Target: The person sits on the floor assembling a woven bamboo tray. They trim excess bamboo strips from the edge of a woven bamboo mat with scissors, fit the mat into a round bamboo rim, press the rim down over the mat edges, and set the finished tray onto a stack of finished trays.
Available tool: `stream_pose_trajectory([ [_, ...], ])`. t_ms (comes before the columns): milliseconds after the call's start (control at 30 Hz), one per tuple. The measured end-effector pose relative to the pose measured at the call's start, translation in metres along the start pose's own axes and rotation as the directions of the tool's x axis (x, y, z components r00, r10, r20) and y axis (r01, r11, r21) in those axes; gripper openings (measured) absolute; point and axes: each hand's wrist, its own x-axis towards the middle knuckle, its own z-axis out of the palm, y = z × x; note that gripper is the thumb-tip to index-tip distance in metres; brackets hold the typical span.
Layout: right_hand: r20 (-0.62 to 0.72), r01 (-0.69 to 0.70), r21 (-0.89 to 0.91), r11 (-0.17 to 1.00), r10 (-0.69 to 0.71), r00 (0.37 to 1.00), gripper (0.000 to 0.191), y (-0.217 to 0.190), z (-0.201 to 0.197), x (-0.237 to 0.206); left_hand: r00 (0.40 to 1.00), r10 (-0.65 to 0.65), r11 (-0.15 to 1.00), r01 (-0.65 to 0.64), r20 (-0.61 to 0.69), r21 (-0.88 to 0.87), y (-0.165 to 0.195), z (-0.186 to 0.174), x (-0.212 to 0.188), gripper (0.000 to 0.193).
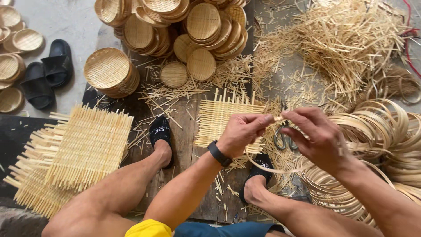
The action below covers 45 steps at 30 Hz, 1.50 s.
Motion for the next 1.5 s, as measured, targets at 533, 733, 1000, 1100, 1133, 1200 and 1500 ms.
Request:
stream_pose_trajectory([
  [533,-0.045,0.249,-0.046,0.967,-0.251,0.967,0.007,-0.019,0.073,0.048,0.913,-0.400,0.916,0.395,-0.083,-0.070,0.027,-0.014,0.021,0.071],
  [733,-0.029,0.186,0.015,0.982,-0.186,0.982,0.006,-0.008,0.095,0.050,0.924,-0.379,0.898,0.355,-0.048,-0.260,0.009,-0.031,0.027,0.070],
  [1000,0.354,-0.520,0.852,0.056,0.670,0.653,0.039,0.027,0.071,0.048,0.950,0.192,0.875,-0.279,-0.248,-0.394,0.027,-0.097,0.034,0.038],
  [1100,0.402,-0.307,0.915,-0.262,0.525,0.750,0.040,0.038,0.093,0.028,0.962,0.138,0.812,-0.246,-0.236,-0.529,0.036,-0.107,0.030,0.028],
  [1133,0.400,-0.272,0.912,-0.307,0.521,0.754,0.040,0.043,0.101,0.022,0.975,0.094,0.814,-0.192,-0.202,-0.548,0.040,-0.109,0.029,0.025],
  [1200,0.422,-0.266,0.897,-0.354,0.501,0.756,0.039,0.054,0.115,0.012,0.990,-0.066,0.908,0.007,-0.125,-0.418,0.046,-0.111,0.028,0.028],
  [1500,0.515,-0.399,0.854,-0.333,0.436,0.738,0.041,0.062,0.130,0.011,0.976,-0.181,0.946,0.139,-0.122,-0.292,0.037,-0.114,0.025,0.039],
])
